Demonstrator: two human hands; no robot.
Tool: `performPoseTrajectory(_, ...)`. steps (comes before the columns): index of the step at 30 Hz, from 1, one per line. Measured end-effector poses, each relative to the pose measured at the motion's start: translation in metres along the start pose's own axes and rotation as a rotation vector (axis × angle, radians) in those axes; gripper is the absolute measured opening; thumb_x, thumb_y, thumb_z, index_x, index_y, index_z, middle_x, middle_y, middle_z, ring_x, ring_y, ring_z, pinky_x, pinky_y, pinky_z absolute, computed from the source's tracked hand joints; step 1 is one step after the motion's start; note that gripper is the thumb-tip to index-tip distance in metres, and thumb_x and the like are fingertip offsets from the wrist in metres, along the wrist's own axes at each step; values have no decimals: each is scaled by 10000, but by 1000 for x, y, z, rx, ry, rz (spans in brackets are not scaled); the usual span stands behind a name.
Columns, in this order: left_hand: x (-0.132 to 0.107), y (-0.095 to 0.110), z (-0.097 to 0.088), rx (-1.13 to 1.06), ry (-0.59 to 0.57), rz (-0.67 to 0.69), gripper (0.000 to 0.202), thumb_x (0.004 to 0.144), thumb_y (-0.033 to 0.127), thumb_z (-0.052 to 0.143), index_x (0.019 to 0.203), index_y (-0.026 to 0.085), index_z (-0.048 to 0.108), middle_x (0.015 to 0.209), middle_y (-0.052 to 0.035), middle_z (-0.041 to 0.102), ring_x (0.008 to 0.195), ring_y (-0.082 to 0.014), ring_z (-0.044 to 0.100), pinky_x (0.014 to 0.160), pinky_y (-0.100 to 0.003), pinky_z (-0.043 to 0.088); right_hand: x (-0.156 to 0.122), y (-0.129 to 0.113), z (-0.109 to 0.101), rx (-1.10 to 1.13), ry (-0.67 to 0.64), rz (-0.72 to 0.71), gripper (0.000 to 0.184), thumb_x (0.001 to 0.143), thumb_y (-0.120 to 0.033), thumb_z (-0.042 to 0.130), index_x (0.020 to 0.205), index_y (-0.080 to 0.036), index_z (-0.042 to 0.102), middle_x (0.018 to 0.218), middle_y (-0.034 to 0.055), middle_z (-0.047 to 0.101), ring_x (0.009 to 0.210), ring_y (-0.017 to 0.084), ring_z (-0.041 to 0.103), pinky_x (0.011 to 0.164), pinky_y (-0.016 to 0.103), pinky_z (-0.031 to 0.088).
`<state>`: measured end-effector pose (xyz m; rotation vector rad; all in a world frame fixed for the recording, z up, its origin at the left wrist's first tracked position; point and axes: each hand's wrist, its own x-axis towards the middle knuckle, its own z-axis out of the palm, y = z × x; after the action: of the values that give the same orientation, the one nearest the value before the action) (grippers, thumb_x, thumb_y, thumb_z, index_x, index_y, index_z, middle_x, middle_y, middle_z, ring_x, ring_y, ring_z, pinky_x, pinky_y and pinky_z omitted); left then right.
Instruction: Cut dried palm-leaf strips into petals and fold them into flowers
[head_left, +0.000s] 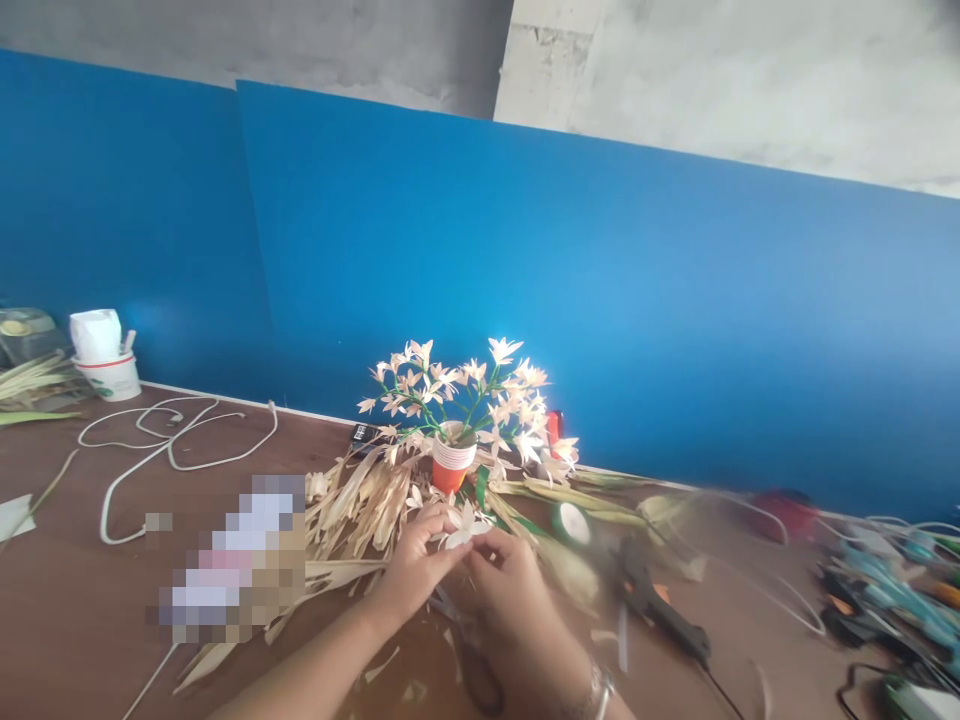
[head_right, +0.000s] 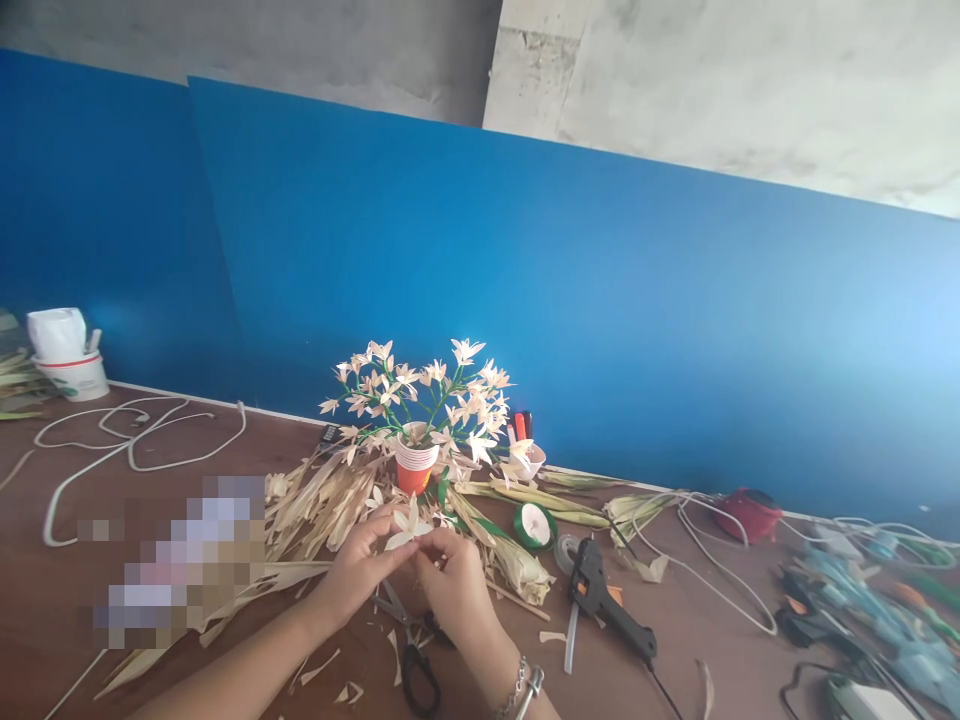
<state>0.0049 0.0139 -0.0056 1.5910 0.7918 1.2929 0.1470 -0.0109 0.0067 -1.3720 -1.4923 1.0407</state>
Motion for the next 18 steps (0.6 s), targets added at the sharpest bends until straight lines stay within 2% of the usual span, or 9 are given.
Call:
performPoseTrajectory(4,1,-3,-2,117,139,91,96,769,262,615,688,214,629,836,-46,617,859,-215,537,815,-294,392,-8,-19,-3,101,72,34,185,719,-361,606,711,-176,624,654,3,609,606,155,530,559,247,410)
performPoseTrajectory(6,1,-3,-4,188,170,110,93,784,265,594,717,220,640,814,-45,623,836,-217,534,792,-298,388,-15,-31,-4,151,117,77,222,743,-390,580,665,-183,590,612,-10,569,567,136,500,544,237,398)
performPoseTrajectory(9,1,-3,-5,267,179,117,120,795,263,573,708,221,644,768,-43,616,801,-218,527,765,-303,381,-21,-40,-3,262,93,133,315,773,-479,538,684,-182,585,575,-20,529,504,113,454,501,230,370)
performPoseTrajectory(10,1,-4,-5,278,181,117,127,794,256,571,694,220,642,749,-41,609,787,-217,523,754,-302,380,-21,-40,-2,288,46,155,313,759,-474,565,658,-178,566,554,-26,509,484,103,436,481,225,351)
performPoseTrajectory(13,1,-6,-3,234,176,99,155,786,243,568,646,214,628,706,-37,591,751,-210,510,725,-294,381,-18,-36,0,335,-95,202,269,696,-407,657,626,-179,532,474,-58,434,432,81,375,439,212,298)
performPoseTrajectory(18,0,-8,-1,19,107,-13,137,768,250,568,653,196,619,658,-13,554,662,-171,488,639,-255,386,-19,-34,0,422,17,213,236,715,-409,633,734,-185,559,600,-36,512,491,94,445,467,214,336)
